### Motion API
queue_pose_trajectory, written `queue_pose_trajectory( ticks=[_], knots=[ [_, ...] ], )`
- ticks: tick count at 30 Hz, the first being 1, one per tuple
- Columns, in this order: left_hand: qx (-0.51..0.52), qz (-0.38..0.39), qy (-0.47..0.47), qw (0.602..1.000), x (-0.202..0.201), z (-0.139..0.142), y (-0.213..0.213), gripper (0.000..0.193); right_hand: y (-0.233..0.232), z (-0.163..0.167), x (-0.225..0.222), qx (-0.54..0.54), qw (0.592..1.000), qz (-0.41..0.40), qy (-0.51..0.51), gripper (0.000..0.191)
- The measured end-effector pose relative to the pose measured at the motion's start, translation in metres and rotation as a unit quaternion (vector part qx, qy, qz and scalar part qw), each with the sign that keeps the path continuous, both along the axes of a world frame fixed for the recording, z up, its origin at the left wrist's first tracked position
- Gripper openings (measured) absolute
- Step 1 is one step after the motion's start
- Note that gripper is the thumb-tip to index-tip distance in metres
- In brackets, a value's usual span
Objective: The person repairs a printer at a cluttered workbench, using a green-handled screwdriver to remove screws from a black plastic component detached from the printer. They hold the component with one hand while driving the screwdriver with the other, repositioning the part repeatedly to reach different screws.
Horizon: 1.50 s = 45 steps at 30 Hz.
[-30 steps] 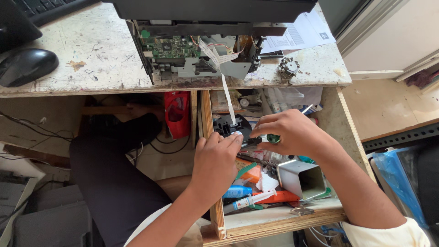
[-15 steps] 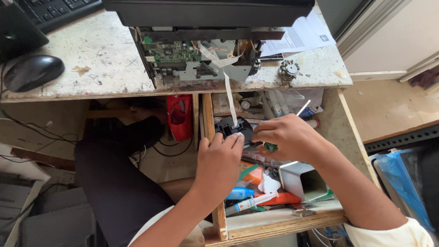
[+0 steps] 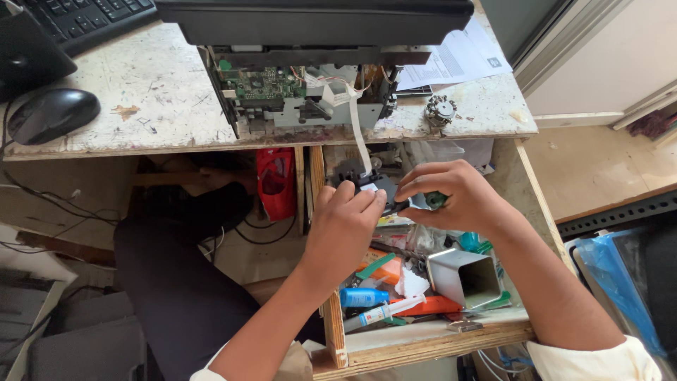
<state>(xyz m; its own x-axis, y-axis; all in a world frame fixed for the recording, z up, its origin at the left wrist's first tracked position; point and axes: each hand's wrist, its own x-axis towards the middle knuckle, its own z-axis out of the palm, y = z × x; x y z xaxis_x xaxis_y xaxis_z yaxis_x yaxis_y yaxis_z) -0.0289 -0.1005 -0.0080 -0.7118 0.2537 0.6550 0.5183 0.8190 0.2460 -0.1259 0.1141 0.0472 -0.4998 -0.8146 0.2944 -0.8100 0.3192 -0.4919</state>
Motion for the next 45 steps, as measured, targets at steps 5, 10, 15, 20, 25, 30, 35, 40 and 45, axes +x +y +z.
queue_pose_trajectory(
  ticks=[5, 10, 15, 20, 25, 30, 35, 40, 45],
  knots=[
    [0.07, -0.024, 0.027, 0.997, 0.002, -0.002, -0.003, 0.034, -0.004, 0.004, 0.004, -0.039, 0.999, 0.021, -0.027, 0.031],
    [0.097, -0.038, 0.0, 0.995, 0.001, -0.002, -0.007, 0.034, -0.009, 0.008, 0.003, -0.034, 0.998, 0.021, -0.043, 0.031],
    [0.114, -0.05, -0.01, 0.992, -0.001, -0.004, -0.008, 0.033, -0.008, 0.003, 0.002, -0.02, 0.998, 0.015, -0.061, 0.029],
    [0.136, -0.068, -0.007, 0.988, -0.002, 0.0, -0.008, 0.033, -0.01, 0.003, 0.001, -0.015, 0.997, 0.017, -0.076, 0.029],
    [0.136, -0.081, -0.01, 0.987, 0.001, 0.003, -0.01, 0.036, -0.011, 0.005, 0.0, -0.011, 0.996, 0.027, -0.082, 0.039],
    [0.132, -0.075, -0.007, 0.988, 0.001, 0.002, -0.009, 0.036, -0.005, -0.006, -0.007, -0.029, 0.995, -0.021, -0.088, 0.034],
    [0.122, -0.08, -0.005, 0.989, 0.002, 0.002, -0.008, 0.036, 0.0, -0.024, -0.019, -0.092, 0.983, -0.134, -0.088, 0.017],
    [0.094, -0.088, 0.011, 0.992, 0.002, 0.004, -0.007, 0.037, -0.003, -0.034, -0.02, -0.109, 0.943, -0.238, -0.203, 0.015],
    [0.102, -0.087, 0.009, 0.991, 0.001, 0.003, -0.008, 0.033, 0.01, -0.012, -0.009, -0.309, 0.925, -0.11, -0.194, 0.042]
  ],
)
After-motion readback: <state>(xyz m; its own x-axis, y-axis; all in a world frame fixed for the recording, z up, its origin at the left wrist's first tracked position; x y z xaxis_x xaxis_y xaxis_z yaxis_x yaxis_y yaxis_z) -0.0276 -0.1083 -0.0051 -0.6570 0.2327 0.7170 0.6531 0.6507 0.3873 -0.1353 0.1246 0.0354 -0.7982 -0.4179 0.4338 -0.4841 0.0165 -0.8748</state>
